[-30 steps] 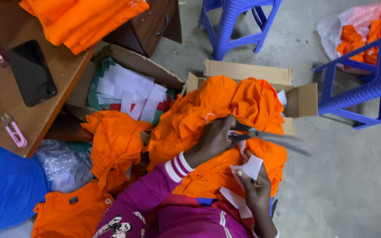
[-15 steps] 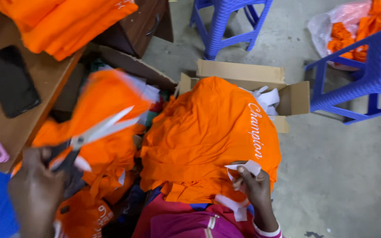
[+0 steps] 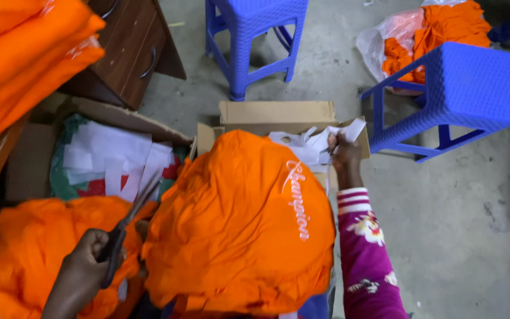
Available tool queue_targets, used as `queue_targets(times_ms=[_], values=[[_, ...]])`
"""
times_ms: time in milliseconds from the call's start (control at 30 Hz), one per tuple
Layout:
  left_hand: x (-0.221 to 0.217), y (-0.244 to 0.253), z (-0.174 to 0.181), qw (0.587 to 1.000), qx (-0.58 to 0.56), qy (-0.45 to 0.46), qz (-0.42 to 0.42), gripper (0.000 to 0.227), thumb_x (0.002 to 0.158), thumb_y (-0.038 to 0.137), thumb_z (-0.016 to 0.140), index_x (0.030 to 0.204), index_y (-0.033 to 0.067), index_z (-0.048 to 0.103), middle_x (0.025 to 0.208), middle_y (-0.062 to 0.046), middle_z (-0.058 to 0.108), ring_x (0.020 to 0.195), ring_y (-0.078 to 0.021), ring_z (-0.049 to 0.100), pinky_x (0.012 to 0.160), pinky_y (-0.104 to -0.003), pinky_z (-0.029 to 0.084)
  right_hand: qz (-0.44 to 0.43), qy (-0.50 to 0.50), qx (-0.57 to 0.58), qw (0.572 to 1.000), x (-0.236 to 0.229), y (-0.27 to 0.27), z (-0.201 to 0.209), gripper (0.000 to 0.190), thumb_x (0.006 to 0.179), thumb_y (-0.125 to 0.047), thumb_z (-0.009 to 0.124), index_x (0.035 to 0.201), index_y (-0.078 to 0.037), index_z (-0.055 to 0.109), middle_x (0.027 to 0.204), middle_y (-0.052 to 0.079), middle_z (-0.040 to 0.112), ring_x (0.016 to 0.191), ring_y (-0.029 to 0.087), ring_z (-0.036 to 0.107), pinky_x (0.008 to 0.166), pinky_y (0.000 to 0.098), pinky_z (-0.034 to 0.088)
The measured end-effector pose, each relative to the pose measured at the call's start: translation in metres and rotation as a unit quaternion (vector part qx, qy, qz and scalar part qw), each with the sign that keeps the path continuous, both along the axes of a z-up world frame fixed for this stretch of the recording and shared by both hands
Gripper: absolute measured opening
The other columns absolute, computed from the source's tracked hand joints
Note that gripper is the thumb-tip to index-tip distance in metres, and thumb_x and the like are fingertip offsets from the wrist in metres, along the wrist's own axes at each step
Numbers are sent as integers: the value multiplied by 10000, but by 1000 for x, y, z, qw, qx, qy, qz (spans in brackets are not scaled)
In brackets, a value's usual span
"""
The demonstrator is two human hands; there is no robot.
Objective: The person sits on the floor and uses scissors to cut white paper strips into smaller pieces. The cut pieces are placed into a cardboard box while orange shirts remain on the lap.
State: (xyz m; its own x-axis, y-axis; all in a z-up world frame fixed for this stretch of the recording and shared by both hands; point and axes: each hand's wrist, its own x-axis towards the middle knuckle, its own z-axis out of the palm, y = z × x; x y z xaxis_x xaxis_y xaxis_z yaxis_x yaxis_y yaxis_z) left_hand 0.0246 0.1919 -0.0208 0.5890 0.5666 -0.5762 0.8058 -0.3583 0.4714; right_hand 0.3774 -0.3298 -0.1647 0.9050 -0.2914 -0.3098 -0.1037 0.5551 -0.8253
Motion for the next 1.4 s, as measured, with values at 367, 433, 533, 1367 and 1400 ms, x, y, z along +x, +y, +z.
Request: queue_targets(times_ms=[367, 433, 533, 1367, 1400], values=[[68, -22, -54, 993, -97, -34, 64, 368, 824, -165, 802, 918, 6, 490, 967, -281, 872, 878, -293, 785, 831, -400, 601, -46, 102, 168, 979, 94, -16, -142, 159, 973, -190, 791, 1062, -146, 666, 869, 65, 738, 720, 182, 706, 643, 328, 609], [68, -23, -67, 975, -178, -77, 108, 366, 826, -248, 742, 1004, -33, 506, 989, -365, 813, 923, -369, 762, 845, -440, 583, 154, 412, -114, 891, 88, -22, -141, 1038, 813, -645, 739, 1652, -169, 356, 1709, 9, 383, 1545, 314, 370, 1254, 409, 308], [66, -33, -69, 953, -257, -62, 146, 387, 862, -249, 756, 1062, -23, 513, 1005, -369, 771, 911, -362, 707, 806, -406, 516, 299, 314, -186, 881, 50, -29, -132, 376, 1002, -485, 625, 1174, -154, 676, 1205, 22, 734, 786, 204, 632, 662, 290, 469], [31, -197, 11, 822, -448, -349, -39, 484, 804, 22, 877, 1125, 90, 521, 930, -60, 604, 789, -127, 631, 682, -281, 542, 503, -188, -463, 705, -297, 138, 225, 124, 1049, -159, 594, 994, -78, 671, 1606, 277, 412, 1402, 445, 581, 982, 480, 519], [28, -197, -1, 853, -402, -332, -28, 499, 806, 30, 895, 1072, 118, 482, 862, -17, 499, 705, -96, 529, 595, -264, 465, 490, -212, -474, 700, -307, 142, 216, 110, 1039, -133, 590, 983, -96, 677, 1577, 276, 464, 1274, 432, 664, 917, 460, 544]])
